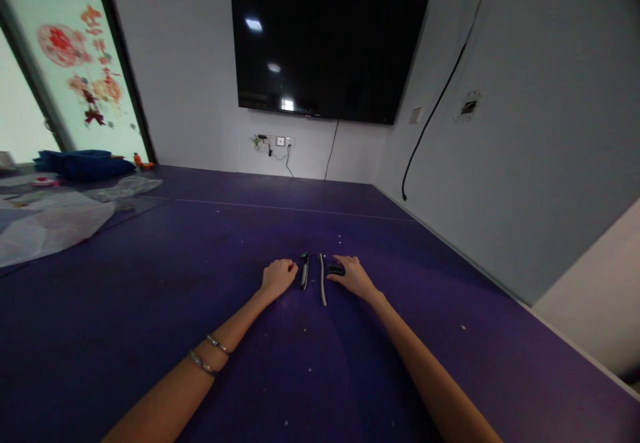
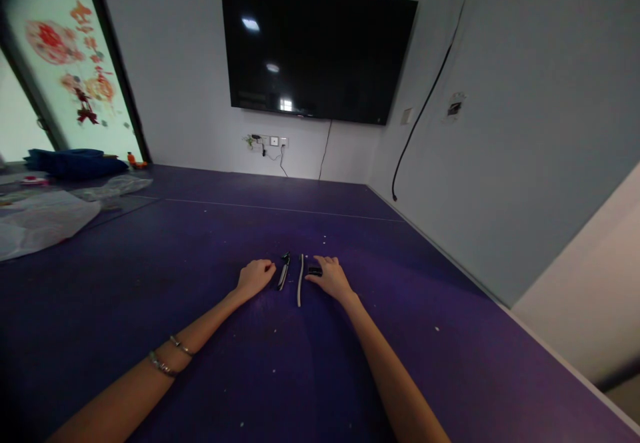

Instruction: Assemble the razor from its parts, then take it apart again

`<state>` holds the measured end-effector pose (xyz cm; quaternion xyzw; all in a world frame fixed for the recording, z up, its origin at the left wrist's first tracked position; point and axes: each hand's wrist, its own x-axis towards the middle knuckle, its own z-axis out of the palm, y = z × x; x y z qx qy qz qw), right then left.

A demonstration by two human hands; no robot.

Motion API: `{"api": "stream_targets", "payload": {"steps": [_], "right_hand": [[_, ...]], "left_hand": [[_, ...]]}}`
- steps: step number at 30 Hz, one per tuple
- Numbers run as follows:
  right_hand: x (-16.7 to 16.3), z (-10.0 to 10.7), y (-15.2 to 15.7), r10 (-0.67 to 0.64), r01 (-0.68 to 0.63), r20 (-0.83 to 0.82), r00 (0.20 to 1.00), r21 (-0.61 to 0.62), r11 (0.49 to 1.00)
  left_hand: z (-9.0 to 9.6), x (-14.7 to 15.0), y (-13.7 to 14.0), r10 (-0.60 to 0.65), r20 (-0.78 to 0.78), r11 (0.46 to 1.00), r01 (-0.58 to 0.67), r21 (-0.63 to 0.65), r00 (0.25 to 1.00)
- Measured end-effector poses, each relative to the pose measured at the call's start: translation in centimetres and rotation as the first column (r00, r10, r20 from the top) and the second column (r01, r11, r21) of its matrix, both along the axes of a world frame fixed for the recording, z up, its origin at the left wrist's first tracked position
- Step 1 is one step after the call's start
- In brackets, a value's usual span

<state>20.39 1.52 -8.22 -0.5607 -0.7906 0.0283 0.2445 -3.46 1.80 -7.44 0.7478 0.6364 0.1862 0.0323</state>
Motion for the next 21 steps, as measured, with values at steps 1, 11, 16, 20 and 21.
{"api": "stream_targets", "payload": {"steps": [1,11,16,20,21], "right_hand": [[0.0,-0.1,0.0,-0.005,0.005,-0.002,1.0,-0.001,1.0],[0.8,-0.7,0.3,0.049,-0.05,-0.095,0.994,-0.01,0.999],[1.2,-0.6,0.1,0.075,-0.077,-0.145,0.987,-0.011,0.997],[2.2,-0.3,0.0,0.062,-0.056,-0.168,0.984,0.037,0.998],[2.7,-0.2,0.0,0.044,-0.036,-0.16,0.986,0.054,0.998]], "left_hand": [[0.0,0.0,0.0,0.001,-0.003,1.0,-0.001,-0.001,1.0],[0.2,0.2,0.0,0.014,-0.025,0.999,-0.015,-0.035,1.0],[-0.1,-0.1,0.2,0.01,-0.013,1.0,-0.01,-0.024,1.0],[-0.3,-0.2,0.5,0.049,0.027,0.999,-0.049,0.001,0.998],[-0.3,-0.3,0.5,0.06,0.034,0.998,-0.061,0.013,0.998]]}}
